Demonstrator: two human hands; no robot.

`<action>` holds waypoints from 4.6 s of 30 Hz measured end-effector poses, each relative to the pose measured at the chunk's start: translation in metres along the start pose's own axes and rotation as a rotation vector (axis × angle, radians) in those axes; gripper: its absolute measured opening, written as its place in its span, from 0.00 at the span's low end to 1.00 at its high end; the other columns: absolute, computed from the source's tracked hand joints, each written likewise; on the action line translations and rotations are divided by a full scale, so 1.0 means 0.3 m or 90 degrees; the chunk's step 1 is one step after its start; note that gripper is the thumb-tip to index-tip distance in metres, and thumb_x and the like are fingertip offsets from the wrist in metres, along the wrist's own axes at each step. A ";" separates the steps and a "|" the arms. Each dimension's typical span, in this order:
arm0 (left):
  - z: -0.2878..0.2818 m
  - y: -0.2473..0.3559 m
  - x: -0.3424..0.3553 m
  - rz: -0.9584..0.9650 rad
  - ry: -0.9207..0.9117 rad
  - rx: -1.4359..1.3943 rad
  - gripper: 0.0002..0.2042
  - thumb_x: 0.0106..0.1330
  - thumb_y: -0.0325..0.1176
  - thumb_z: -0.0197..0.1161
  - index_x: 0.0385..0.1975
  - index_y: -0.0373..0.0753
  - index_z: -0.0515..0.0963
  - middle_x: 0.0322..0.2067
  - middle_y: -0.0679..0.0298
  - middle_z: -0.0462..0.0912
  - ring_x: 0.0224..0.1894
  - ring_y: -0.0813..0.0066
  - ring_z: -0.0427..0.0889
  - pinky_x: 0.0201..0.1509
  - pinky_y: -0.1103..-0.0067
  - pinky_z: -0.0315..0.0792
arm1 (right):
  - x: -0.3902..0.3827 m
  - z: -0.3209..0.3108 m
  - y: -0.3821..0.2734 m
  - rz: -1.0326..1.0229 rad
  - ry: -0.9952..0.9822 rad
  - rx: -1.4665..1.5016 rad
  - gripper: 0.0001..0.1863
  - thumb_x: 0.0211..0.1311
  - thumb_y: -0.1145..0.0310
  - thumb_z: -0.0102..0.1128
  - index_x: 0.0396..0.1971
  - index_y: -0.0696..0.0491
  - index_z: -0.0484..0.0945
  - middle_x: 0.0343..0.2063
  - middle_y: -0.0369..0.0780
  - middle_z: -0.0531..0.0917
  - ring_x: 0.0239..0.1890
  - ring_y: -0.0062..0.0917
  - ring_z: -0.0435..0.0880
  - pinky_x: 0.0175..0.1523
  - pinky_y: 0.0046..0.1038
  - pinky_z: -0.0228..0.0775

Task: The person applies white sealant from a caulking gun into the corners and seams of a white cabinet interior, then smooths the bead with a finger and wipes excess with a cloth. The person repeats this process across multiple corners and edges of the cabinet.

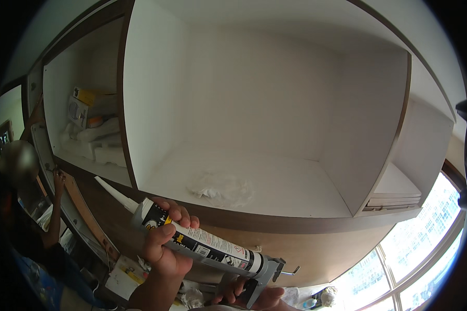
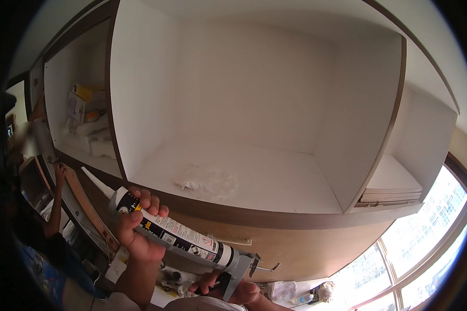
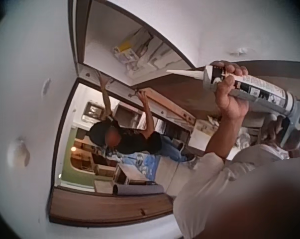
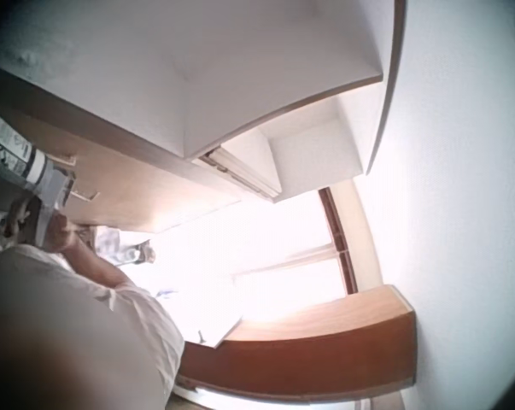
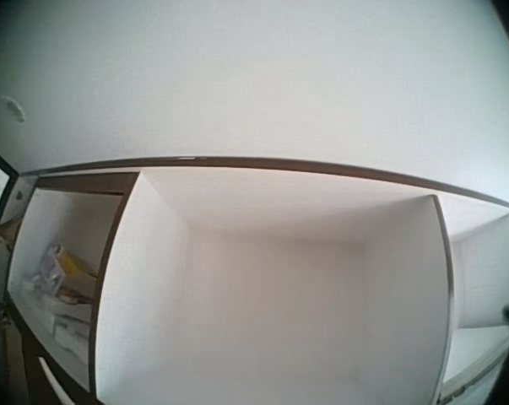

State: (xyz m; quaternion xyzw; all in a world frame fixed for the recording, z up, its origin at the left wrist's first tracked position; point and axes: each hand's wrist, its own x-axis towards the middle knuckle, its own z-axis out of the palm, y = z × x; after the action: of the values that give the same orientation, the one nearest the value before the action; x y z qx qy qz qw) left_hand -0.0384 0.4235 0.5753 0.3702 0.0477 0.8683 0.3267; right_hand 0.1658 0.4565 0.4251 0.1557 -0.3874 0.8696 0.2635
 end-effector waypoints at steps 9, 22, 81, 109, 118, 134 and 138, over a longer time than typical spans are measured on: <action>0.003 -0.038 -0.019 -0.094 -0.028 -0.013 0.20 0.58 0.23 0.67 0.50 0.42 0.72 0.39 0.63 0.78 0.42 0.70 0.80 0.53 0.64 0.75 | -0.020 -0.038 0.055 -0.012 0.025 0.000 0.15 0.73 0.58 0.61 0.31 0.53 0.74 0.25 0.36 0.72 0.32 0.30 0.74 0.50 0.46 0.72; -0.004 -0.056 -0.065 -0.148 -0.037 0.054 0.19 0.60 0.22 0.66 0.50 0.43 0.71 0.41 0.61 0.79 0.45 0.67 0.81 0.58 0.61 0.75 | -0.102 -0.186 0.099 0.007 0.039 0.084 0.17 0.73 0.51 0.58 0.37 0.50 0.69 0.29 0.39 0.73 0.34 0.33 0.75 0.49 0.47 0.73; -0.164 -0.073 -0.227 -0.101 0.016 0.543 0.22 0.56 0.26 0.77 0.50 0.38 0.76 0.39 0.64 0.85 0.43 0.75 0.85 0.50 0.74 0.78 | 0.571 0.230 -0.143 -0.249 -0.006 -0.649 0.13 0.64 0.87 0.66 0.47 0.61 0.87 0.44 0.42 0.85 0.45 0.22 0.84 0.51 0.25 0.77; -1.039 0.120 -1.289 -0.420 0.200 1.040 0.22 0.65 0.37 0.68 0.56 0.33 0.76 0.47 0.55 0.83 0.49 0.50 0.83 0.58 0.58 0.75 | 1.616 -0.526 -0.471 0.075 -0.136 -1.612 0.22 0.70 0.78 0.50 0.59 0.46 0.82 0.52 0.42 0.81 0.52 0.40 0.83 0.57 0.41 0.78; -0.980 0.223 -1.675 -0.526 0.501 1.025 0.10 0.58 0.28 0.66 0.40 0.39 0.80 0.34 0.52 0.85 0.37 0.48 0.85 0.40 0.59 0.78 | 1.737 -0.625 -0.430 0.100 -0.227 -1.733 0.28 0.64 0.83 0.48 0.58 0.42 0.83 0.50 0.37 0.82 0.51 0.35 0.83 0.55 0.38 0.80; -1.084 0.118 -1.727 -0.483 0.390 1.084 0.08 0.55 0.28 0.66 0.34 0.38 0.77 0.27 0.57 0.78 0.32 0.56 0.79 0.38 0.61 0.76 | 1.776 -0.677 -0.379 0.092 -0.357 -1.904 0.32 0.63 0.83 0.51 0.61 0.34 0.83 0.48 0.36 0.80 0.49 0.30 0.82 0.54 0.34 0.80; -1.112 0.098 -1.770 -0.545 0.619 0.921 0.23 0.34 0.23 0.76 0.33 0.37 0.75 0.28 0.63 0.81 0.33 0.68 0.81 0.40 0.68 0.78 | 1.773 -0.683 -0.374 0.105 -0.387 -1.938 0.33 0.63 0.83 0.51 0.63 0.33 0.81 0.49 0.36 0.79 0.49 0.30 0.82 0.53 0.34 0.81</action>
State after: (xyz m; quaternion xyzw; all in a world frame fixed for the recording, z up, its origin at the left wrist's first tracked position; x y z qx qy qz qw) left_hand -0.0069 0.1336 0.0195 0.0333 0.8305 0.4950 0.2533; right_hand -0.2151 0.8541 0.6106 -0.1061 -0.9176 -0.3815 0.0351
